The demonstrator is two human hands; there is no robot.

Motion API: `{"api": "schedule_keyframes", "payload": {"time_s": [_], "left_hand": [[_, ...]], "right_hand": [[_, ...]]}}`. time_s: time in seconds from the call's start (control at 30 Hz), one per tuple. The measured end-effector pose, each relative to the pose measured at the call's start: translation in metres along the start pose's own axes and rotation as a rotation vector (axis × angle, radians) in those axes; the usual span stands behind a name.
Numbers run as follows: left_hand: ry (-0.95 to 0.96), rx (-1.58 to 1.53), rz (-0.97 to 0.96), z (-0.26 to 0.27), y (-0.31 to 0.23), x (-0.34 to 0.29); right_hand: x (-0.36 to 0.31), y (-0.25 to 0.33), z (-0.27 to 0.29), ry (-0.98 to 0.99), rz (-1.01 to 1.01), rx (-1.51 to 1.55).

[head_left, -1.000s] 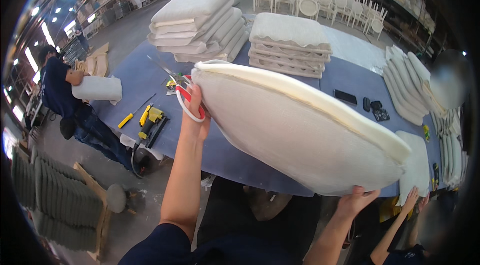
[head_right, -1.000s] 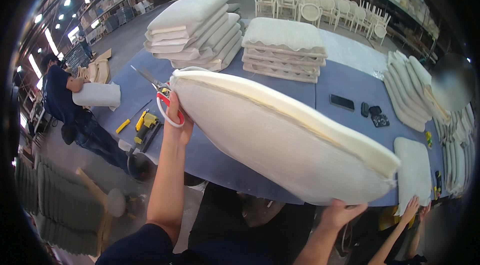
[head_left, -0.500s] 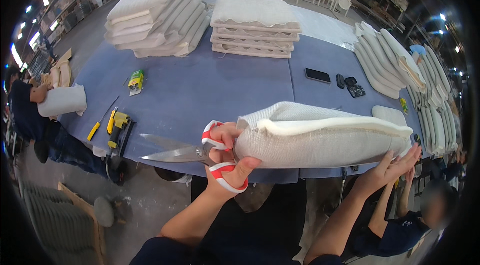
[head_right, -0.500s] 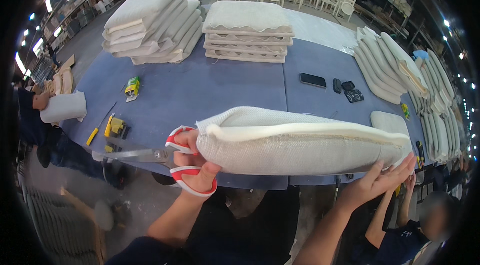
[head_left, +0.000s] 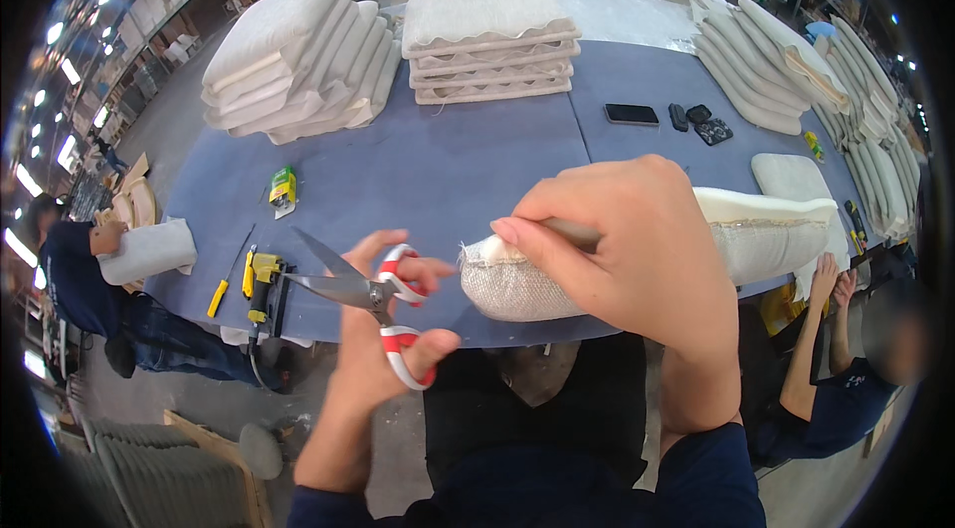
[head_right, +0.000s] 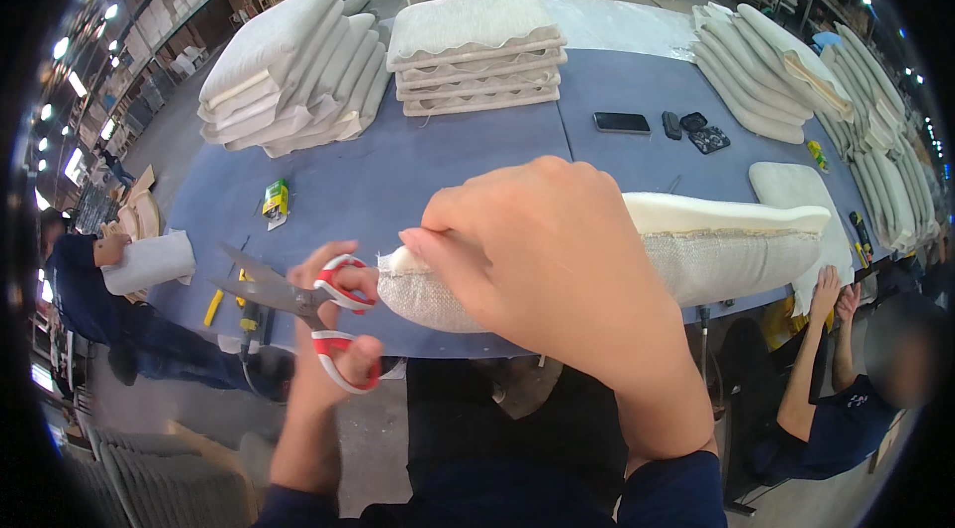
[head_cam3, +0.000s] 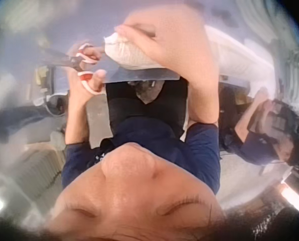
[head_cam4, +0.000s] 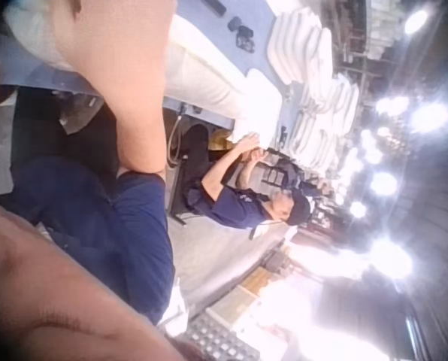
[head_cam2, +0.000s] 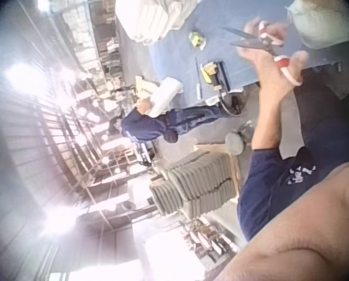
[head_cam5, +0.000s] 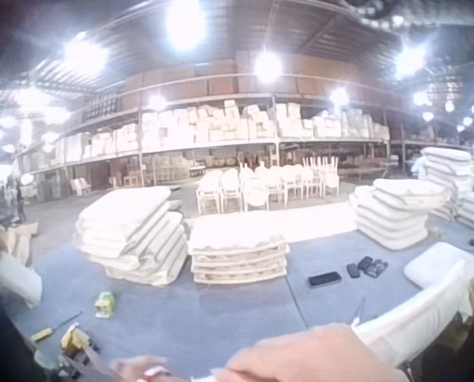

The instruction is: The person trims excess fabric and threads from a white cushion cover using scissors and a screwdriver. They repeatedly cut along the edges and corners, then place the finished cushion on a stack.

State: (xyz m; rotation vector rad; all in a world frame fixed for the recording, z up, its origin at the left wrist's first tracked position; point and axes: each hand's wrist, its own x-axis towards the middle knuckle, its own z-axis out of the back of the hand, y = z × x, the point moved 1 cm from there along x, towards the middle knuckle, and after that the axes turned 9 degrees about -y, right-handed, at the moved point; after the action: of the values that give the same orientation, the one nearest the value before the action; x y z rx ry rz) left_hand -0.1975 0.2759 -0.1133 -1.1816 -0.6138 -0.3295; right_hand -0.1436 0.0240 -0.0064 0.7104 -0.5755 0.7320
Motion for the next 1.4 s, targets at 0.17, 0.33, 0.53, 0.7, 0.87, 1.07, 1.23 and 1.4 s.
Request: {"api": "schedule_keyframes", "payload": {"time_s": [0.17, 0.33, 0.53, 0.7, 0.87, 1.07, 1.23, 1.4], "left_hand": [[0.312, 0.775, -0.018, 0.063, -0.05, 0.037], [0.273, 0.123, 0.381, 0.068, -0.044, 0.032], [0.196, -0.814, 0.632, -0.011, -0.025, -0.037], [0.26, -1.227, 0.642, -0.093, -0.028, -0.061], [0.441, -1.327, 0.431, -0.122, -0.024, -0.051], [0.494, -1.49, 0.445, -0.142, -0.028, -0.034], [0.473, -1.422, 0.49, -0.154, -0.052, -0.031], [0.501, -1.578, 0.418, -0.166, -0.08, -0.023]], "right_hand": [[0.001, 0.006, -0.003, 0.101, -0.073, 0.017], [-0.003, 0.004, -0.002, 0.066, -0.049, 0.046], [0.043, -0.02, -0.005, 0.516, 0.111, 0.041], [0.101, -0.038, -0.002, 1.129, -0.234, 0.288], [0.094, -0.041, -0.003, 0.934, -0.149, 0.502], [0.091, -0.048, -0.004, 0.803, 0.004, 0.631], [0.099, -0.049, -0.008, 0.794, 0.094, 0.621], [0.109, -0.049, -0.014, 0.674, 0.179, 0.583]]}}
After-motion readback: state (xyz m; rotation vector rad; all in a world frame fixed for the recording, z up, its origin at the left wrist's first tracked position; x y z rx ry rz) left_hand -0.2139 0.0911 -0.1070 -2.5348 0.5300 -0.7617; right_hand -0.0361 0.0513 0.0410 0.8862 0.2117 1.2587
